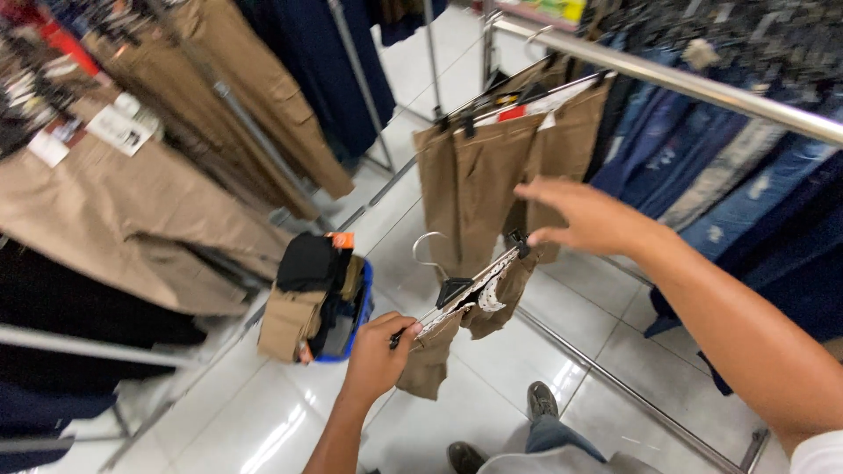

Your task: The person hangs pairs of trousers on a rack using hangers and folds another pair of trousers.

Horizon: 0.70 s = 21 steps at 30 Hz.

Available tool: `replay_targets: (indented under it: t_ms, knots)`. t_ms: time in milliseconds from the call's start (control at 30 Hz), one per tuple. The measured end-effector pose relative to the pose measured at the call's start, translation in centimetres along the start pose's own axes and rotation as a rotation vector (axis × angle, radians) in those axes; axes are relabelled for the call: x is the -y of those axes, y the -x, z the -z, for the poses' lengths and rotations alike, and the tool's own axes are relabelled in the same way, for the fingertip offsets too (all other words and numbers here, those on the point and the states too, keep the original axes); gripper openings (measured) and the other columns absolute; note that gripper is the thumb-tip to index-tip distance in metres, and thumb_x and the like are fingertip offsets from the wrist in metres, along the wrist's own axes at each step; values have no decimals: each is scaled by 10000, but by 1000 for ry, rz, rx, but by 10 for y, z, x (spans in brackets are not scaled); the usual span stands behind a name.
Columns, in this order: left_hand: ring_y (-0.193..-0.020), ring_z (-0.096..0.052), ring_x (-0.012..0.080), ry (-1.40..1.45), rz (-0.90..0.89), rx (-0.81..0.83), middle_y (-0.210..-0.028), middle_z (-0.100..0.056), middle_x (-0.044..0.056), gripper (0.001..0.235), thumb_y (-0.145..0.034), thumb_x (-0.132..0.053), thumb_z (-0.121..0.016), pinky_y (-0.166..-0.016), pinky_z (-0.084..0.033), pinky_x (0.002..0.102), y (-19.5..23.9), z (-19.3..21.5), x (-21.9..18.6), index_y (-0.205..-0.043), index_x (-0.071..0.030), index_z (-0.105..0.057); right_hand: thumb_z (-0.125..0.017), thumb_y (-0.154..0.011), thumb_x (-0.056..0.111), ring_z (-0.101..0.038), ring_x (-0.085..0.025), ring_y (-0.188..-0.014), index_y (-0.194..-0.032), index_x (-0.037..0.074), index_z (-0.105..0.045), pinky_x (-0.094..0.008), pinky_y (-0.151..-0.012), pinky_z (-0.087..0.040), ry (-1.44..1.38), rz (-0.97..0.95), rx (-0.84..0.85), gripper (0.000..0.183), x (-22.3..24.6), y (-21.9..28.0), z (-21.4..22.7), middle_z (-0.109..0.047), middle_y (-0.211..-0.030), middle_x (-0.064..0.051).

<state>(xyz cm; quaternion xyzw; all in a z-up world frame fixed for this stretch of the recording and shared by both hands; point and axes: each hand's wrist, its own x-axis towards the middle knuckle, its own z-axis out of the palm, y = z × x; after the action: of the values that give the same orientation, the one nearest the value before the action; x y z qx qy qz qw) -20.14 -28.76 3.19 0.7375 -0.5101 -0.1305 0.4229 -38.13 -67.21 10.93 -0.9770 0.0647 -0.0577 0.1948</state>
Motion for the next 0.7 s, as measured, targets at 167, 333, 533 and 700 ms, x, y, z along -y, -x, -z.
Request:
replay_targets:
  t_ms: [167, 333, 533, 700]
  knots:
    - [-737, -685, 202, -59, -72, 31, -821, -724, 3, 205, -1029, -223, -672, -700, -503, 349, -66, -26, -17, -1025, -84, -823, -762, -953, 363, -349, -505, -1585, -1569, 10, -601, -670, -1305, -217, 616, -234, -552, 728, -20, 44, 81, -555, -1601, -289]
    - [-808, -749, 386, -160, -148, 79, -815, -742, 185, 182, -1031, -147, -683, -725, -590, 441, -146, -37, -55, -1008, -32, -822, -744, -957, 558, -720, -439, -1253, -1605, 181, -628, -605, -1108, -507, 791, -521, -467, 758, -104, 49, 102, -739, -1315, -191]
    - [-879, -750, 447, -229, -262, -5, -896, -769, 213, 205, -1031, -150, -660, -804, -586, 525, -256, -53, -83, -1038, -21, -819, -888, -687, 545, -654, -296, -984, -1530, 157, -624, -445, -915, -455, 1062, -463, -656, 965, -84, 53, 84, -652, -1121, -95]
    - [-944, -765, 424, -234, -191, -26, -966, -791, 185, 212, -1052, -167, -657, -849, -621, 493, -338, -90, -78, -1075, -27, -815, -892, -663, 558, -631, -270, -948, -1482, 166, -650, -409, -870, -425, 1025, -423, -743, 939, -95, 52, 85, -648, -1087, -74]
